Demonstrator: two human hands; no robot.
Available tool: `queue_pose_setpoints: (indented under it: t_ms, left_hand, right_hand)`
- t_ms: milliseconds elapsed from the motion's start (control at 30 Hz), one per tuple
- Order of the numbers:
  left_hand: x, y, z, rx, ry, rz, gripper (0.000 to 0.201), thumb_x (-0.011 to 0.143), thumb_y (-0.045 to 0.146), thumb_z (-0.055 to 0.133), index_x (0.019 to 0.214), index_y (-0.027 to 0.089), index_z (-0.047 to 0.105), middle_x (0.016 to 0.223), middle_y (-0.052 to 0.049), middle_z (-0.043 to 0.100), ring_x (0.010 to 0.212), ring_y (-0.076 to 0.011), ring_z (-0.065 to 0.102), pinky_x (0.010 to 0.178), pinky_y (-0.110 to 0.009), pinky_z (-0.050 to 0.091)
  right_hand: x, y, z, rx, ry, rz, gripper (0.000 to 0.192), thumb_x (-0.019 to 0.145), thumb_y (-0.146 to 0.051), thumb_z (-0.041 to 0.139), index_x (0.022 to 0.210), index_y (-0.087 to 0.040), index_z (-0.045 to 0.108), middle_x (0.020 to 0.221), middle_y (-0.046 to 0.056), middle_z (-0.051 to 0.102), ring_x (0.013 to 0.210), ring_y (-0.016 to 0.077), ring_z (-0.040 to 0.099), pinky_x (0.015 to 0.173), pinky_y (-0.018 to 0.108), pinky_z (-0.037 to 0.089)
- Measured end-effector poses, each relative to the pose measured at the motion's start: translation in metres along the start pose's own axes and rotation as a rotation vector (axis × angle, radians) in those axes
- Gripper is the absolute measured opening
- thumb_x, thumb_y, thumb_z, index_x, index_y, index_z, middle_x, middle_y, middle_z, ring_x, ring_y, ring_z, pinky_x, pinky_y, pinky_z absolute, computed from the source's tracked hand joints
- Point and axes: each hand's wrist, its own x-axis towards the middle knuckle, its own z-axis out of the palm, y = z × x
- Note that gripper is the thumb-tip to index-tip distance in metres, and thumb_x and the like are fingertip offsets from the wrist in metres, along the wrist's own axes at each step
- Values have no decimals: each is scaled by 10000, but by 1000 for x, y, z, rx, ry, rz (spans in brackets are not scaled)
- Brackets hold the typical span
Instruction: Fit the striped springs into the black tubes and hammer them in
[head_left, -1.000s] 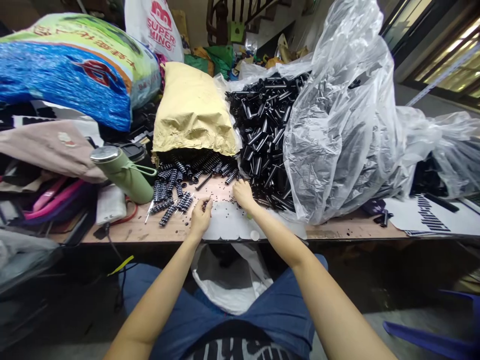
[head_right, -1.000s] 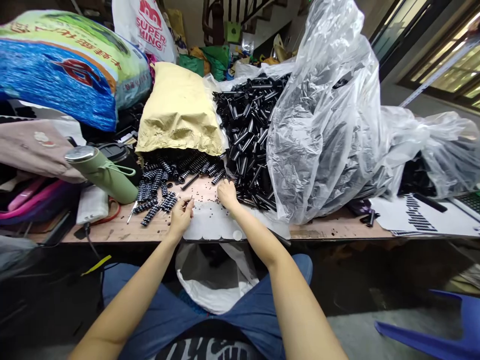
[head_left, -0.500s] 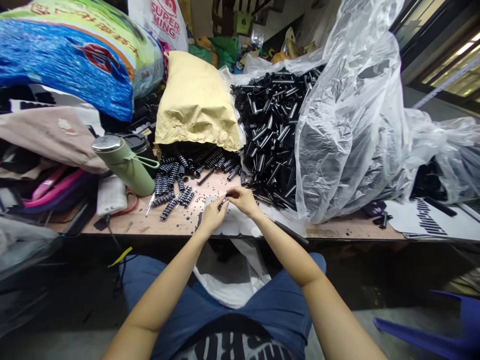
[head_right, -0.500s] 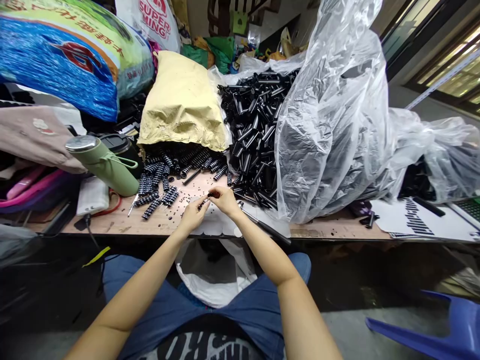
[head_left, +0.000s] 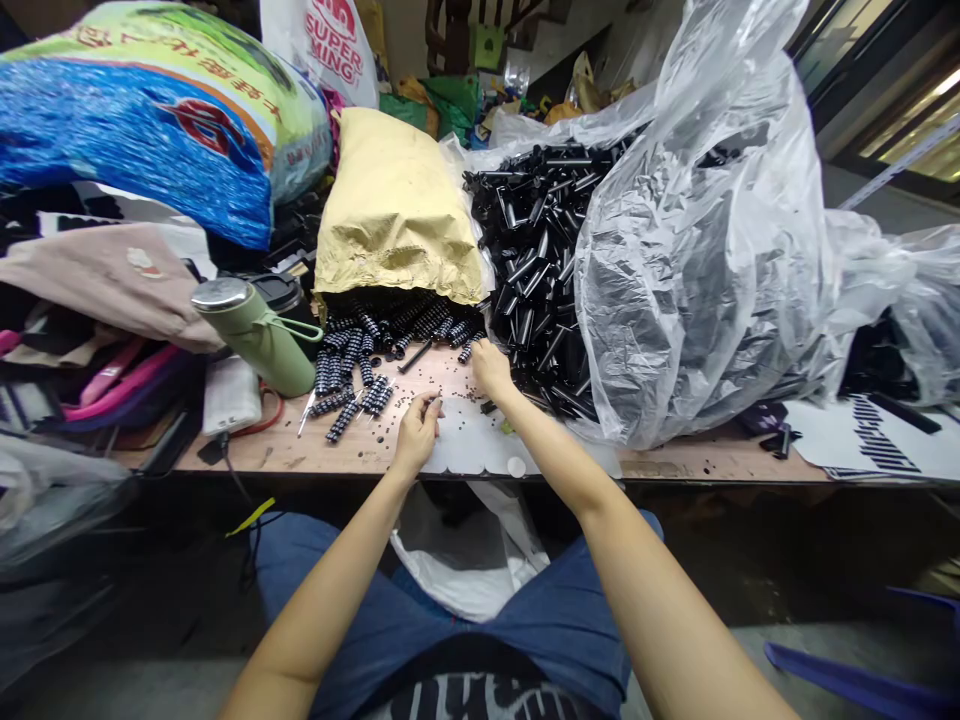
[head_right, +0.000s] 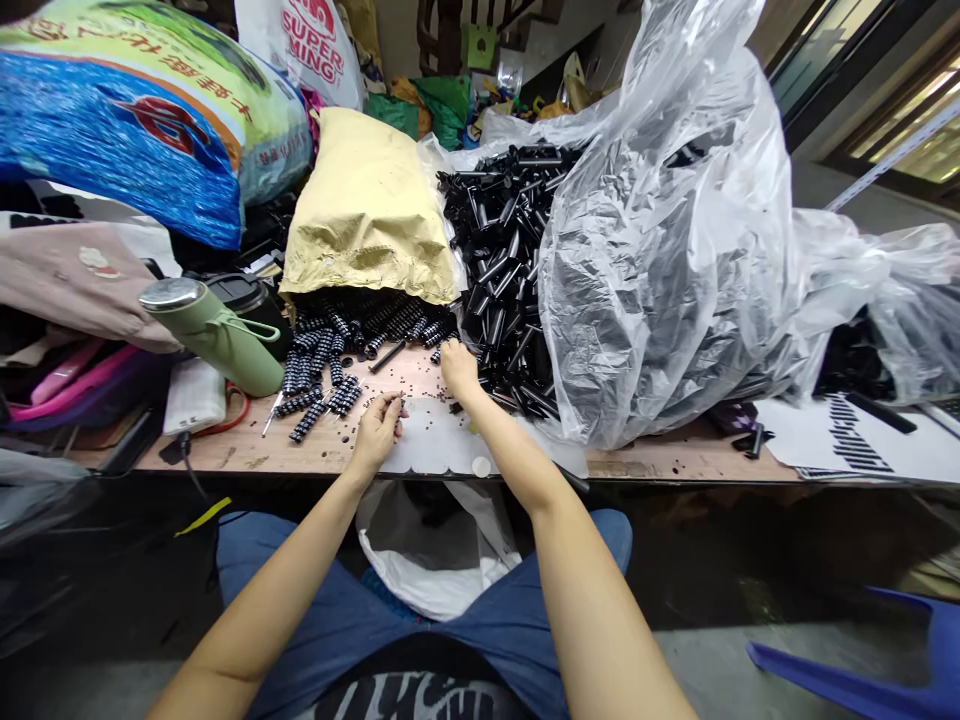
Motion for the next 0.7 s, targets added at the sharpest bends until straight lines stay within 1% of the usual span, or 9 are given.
queue_pose_setpoints:
  t_ms: [33, 100, 200, 300, 367, 467, 567, 633, 700]
  left_hand:
    - [0, 1, -1, -45, -5, -5, 397, 887, 494, 504, 1099, 162, 548, 791, -10, 593, 488, -67, 496, 447, -191, 422]
    - [-1, 4, -3, -117, -20, -27, 416, 868, 524, 519, 1081, 167, 530, 809, -11, 592, 484, -64, 500, 415, -182, 406]
    - [1, 6, -9, -164, 7, -74, 411, 856, 552, 522, 1011, 172, 528, 766, 10, 573, 438, -53, 469, 379, -174, 376]
    - [2, 5, -15, -97, 20, -53, 389, 859, 526, 537, 1009, 168, 556, 725, 25, 561, 410, -47, 443, 387, -179, 371]
    - [2, 6, -17, 8, 18, -11, 385, 874, 487, 532, 1076, 165, 590, 727, 11, 588, 435, -64, 476, 446, -201, 425]
    - [1, 12, -15, 197, 24, 75, 381, 888, 419, 529, 1154, 164, 626, 811, -47, 665, 658, -146, 620, 686, -285, 527]
    - [-2, 19, -9, 322, 9, 144, 376, 898, 375, 515, 1181, 159, 638, 967, -92, 702, 952, -225, 643, 939, -382, 475]
    - [-4, 22, -6, 355, 3, 159, 383, 905, 373, 501, 1189, 155, 639, 1062, -108, 695, 1038, -244, 625, 996, -405, 440]
    - [-6, 24, -5, 359, 2, 159, 389, 908, 380, 497, 1192, 156, 639, 1099, -112, 689, 1063, -250, 621, 1000, -406, 441]
  right_hand:
    - [14, 3, 1, -4, -2, 21, 307, 915, -58, 358, 1066, -60, 626, 1125, 238, 630, 1046, 260, 582, 843, 375, 480]
    - [33, 8, 3, 7, -10, 43, 284, 883, -18, 374, 963, -50, 645, 1054, 261, 644, 1058, 278, 560, 863, 397, 456]
    - [39, 10, 8, 89, 1, 48, 255, 865, -13, 411, 888, -77, 656, 947, 229, 683, 1037, 264, 572, 898, 397, 427]
    - [22, 3, 13, 234, 27, 28, 214, 865, -70, 474, 978, -122, 648, 978, 148, 707, 976, 208, 621, 867, 343, 457]
    - [3, -6, 16, 352, 19, -18, 205, 858, -149, 539, 1038, -145, 637, 999, 90, 717, 908, 166, 655, 814, 295, 497]
    - [-26, -18, 18, 530, -24, -80, 244, 806, -232, 625, 1029, -135, 650, 919, 49, 736, 807, 138, 686, 732, 254, 539]
    - [-47, -25, 12, 843, -42, -65, 214, 743, -231, 675, 933, -134, 682, 851, 48, 740, 767, 151, 697, 716, 271, 562]
    - [-54, -27, 6, 1002, -38, -36, 176, 707, -204, 690, 872, -142, 697, 819, 45, 739, 748, 159, 697, 722, 288, 569]
    - [-58, -28, 0, 1023, -21, -32, 153, 697, -181, 683, 846, -153, 705, 805, 36, 739, 744, 159, 696, 734, 292, 571]
